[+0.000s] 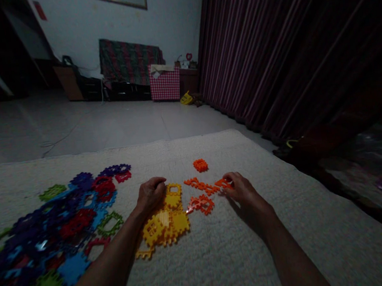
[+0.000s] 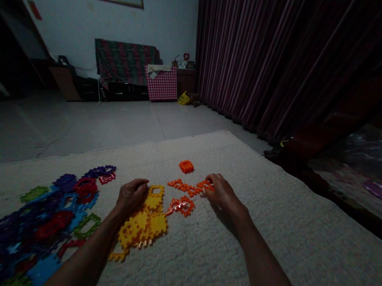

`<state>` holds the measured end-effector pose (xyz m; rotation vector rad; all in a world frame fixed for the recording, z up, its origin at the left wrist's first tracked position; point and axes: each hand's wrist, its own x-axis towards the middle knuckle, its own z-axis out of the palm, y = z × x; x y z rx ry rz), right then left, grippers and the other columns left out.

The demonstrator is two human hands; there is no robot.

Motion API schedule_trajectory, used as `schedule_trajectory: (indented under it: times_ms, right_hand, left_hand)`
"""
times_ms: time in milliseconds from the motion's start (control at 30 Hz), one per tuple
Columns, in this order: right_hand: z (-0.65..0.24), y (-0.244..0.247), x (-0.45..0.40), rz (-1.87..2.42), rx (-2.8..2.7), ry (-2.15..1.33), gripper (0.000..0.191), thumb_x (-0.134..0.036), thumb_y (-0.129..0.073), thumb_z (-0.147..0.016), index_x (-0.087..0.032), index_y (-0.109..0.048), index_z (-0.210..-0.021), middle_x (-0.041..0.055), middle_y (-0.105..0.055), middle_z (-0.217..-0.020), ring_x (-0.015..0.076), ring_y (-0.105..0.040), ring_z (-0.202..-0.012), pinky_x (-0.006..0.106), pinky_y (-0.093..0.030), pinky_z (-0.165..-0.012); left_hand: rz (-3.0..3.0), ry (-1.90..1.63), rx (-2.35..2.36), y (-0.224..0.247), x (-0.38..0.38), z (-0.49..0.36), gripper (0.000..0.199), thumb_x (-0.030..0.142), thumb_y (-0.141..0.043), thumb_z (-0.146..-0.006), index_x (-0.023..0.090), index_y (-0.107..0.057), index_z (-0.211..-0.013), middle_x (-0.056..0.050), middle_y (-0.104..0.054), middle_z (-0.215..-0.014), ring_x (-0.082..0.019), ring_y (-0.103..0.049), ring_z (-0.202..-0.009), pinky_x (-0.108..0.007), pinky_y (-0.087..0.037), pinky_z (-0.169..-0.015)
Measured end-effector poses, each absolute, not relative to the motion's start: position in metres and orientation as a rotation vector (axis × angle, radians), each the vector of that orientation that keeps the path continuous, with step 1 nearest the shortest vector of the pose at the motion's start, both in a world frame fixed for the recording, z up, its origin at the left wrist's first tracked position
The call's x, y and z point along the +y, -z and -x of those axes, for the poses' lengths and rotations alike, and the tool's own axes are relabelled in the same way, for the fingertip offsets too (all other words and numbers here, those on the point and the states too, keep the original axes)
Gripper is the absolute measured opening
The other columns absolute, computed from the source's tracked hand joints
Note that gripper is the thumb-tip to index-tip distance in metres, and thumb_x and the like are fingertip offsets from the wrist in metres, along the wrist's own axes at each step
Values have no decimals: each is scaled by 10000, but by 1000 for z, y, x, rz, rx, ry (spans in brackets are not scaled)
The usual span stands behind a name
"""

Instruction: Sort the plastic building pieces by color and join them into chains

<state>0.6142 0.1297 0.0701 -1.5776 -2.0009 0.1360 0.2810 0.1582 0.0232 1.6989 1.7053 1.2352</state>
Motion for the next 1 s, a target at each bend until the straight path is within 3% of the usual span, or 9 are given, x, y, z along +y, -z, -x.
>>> schedule_trajectory:
  times_ms: [167, 300, 633, 1000]
  right_hand:
    - [-635, -48, 159, 1703, -1908, -210, 394, -126, -546, -760, -137, -619, -1147, 139, -613, -1101, 216, -627, -940, 338, -510, -874]
    - [-637, -41, 159, 1676, -1930, -173, 466, -108, -553, -740, -146, -614, -1200, 137, -622, -1141, 211, -628, -988, 318, -505, -893]
    - [-639, -36, 161, 1645, -1938, -106, 268, -148, -536, -776, -179, -665, -1009, 88, -682, -983, 209, -629, -923, 349, -500, -878]
    - [-632, -21, 165, 1559, -1808, -95, 344, -259, -546, -797, -167, -628, -1118, 126, -657, -1052, 236, -646, -939, 405, -528, -880]
  left_hand:
    - [-1745, -1247, 1714, -25, 158, -281, 352, 360, -512, -754, 198, -769, -932, -39, -777, -858, -190, -702, -762, -277, -553, -763]
    - [-1730, -1243, 1719, -28, 156, -282, 362, 367, -502, -750, 197, -770, -925, -38, -778, -846, -191, -701, -744, -275, -551, -734]
    - [-1728, -1263, 1694, -25, 158, -281, 344, 362, -505, -753, 214, -767, -919, -39, -778, -846, -201, -711, -770, -298, -561, -781]
    - [-1714, -1258, 1710, -28, 158, -284, 328, 307, -504, -742, 207, -773, -902, -42, -780, -859, -196, -712, -778, -296, -557, -805]
